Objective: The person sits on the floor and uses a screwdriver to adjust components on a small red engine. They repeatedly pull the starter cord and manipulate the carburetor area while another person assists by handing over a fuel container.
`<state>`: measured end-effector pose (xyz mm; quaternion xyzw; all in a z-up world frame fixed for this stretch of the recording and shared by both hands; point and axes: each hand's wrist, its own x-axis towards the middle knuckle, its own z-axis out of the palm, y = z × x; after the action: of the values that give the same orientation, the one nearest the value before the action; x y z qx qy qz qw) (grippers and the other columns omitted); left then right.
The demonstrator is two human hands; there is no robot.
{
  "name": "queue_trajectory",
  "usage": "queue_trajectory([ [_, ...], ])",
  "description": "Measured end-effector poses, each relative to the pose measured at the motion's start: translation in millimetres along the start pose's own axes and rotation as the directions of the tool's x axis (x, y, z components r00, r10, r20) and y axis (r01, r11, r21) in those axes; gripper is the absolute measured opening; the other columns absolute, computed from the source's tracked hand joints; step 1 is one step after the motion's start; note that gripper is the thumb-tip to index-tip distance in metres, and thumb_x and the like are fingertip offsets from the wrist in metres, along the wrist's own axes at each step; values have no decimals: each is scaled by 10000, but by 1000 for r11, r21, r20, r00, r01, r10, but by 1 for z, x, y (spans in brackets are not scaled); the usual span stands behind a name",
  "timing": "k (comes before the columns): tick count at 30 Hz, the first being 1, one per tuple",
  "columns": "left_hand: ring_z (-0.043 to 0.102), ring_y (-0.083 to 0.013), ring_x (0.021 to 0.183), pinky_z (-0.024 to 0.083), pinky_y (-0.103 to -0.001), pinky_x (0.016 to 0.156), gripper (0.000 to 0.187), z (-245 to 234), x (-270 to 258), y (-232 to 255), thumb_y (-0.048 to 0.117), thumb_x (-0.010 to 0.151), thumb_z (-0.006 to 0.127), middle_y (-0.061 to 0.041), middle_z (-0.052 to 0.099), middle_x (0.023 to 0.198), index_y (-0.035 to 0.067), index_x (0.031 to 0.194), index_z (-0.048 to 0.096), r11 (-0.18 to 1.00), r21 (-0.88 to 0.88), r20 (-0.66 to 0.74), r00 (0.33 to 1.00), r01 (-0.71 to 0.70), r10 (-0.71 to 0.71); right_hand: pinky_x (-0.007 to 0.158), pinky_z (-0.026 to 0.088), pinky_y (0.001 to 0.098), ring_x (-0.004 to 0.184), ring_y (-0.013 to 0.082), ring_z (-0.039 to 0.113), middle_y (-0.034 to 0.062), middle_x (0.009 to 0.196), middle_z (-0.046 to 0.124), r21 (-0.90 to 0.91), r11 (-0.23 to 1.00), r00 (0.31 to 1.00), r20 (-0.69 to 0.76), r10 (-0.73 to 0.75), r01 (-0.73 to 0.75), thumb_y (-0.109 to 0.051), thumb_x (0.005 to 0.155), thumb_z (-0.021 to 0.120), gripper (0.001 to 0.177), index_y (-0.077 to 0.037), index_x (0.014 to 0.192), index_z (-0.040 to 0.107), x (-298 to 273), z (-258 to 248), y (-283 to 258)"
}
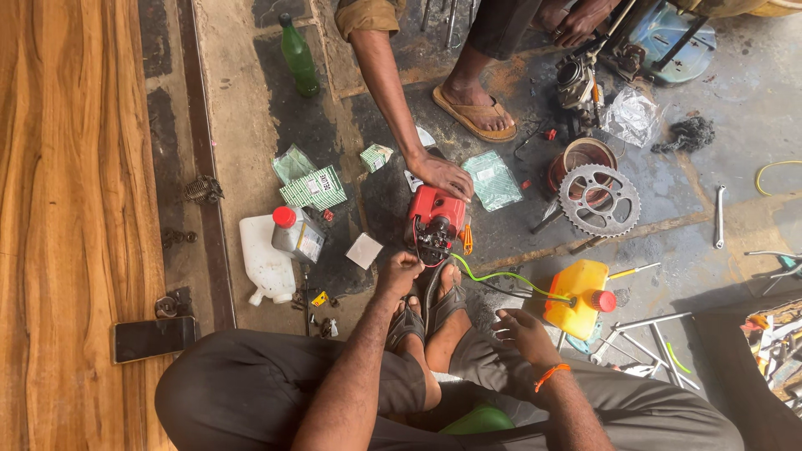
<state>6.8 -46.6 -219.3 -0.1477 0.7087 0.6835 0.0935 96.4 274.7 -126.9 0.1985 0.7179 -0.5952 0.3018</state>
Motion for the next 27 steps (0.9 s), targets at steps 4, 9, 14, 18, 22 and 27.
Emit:
queue_trajectory([
  [4, 750, -160, 810, 586, -291, 740, 125, -5, -22, 26, 162, 912, 656, -75, 792, 882, 55, 977, 650, 996, 61, -133, 990, 64, -55, 802, 570, 332, 887, 171, 702, 85, 1021, 795, -12, 1000, 1000, 11, -18, 19, -381, 962, 629, 459, -1, 1211, 692, 12, 1, 12],
  [9, 727, -217, 855, 558, -365, 740, 335, 11, -38, 61, 293, 863, 780, -58, 748, 948, 97, 1096, 640, 973, 232, -141, 989, -4, 38, 798, 574, 335, 862, 183, 722, 96, 959, 784, -109, 989, 995, 12, -103, 104, -385, 951, 651, 473, -18, 1247, 682, 20, 8, 20],
  [14, 749, -299, 861, 566, -445, 751, 252, 10, -54, 82, 280, 884, 745, -97, 771, 893, 81, 998, 643, 831, 555, -231, 965, 22, 129, 805, 569, 340, 857, 187, 717, 96, 945, 781, -257, 960, 994, 23, -110, 112, -410, 952, 654, 490, -35, 1265, 674, 12, 18, 7],
  [18, 743, -334, 870, 570, -466, 775, 270, -2, -60, 98, 241, 861, 755, -117, 742, 893, 74, 973, 575, 823, 550, -341, 938, 144, 64, 813, 573, 340, 865, 181, 736, 86, 951, 792, -351, 930, 994, 8, -113, 108, -445, 947, 643, 506, -47, 1259, 672, 0, 16, -11],
  [22, 693, -342, 1050, 572, -481, 852, 221, -17, -60, 69, 190, 922, 690, -127, 691, 1137, 97, 1113, 629, 568, 797, -251, 968, 207, -1, 827, 575, 332, 899, 159, 770, 85, 949, 805, -400, 905, 987, -16, -162, 142, -476, 945, 627, 515, -65, 1252, 680, 1, 15, -14],
  [27, 626, -371, 1220, 545, -529, 987, 470, -20, -61, 93, 265, 995, 634, -220, 585, 1387, 48, 1396, 520, 338, 860, -347, 924, 382, -162, 864, 567, 370, 937, 253, 780, 154, 948, 799, -448, 886, 987, -41, -154, 119, -457, 940, 649, 495, -81, 1259, 689, -4, 14, -19],
])
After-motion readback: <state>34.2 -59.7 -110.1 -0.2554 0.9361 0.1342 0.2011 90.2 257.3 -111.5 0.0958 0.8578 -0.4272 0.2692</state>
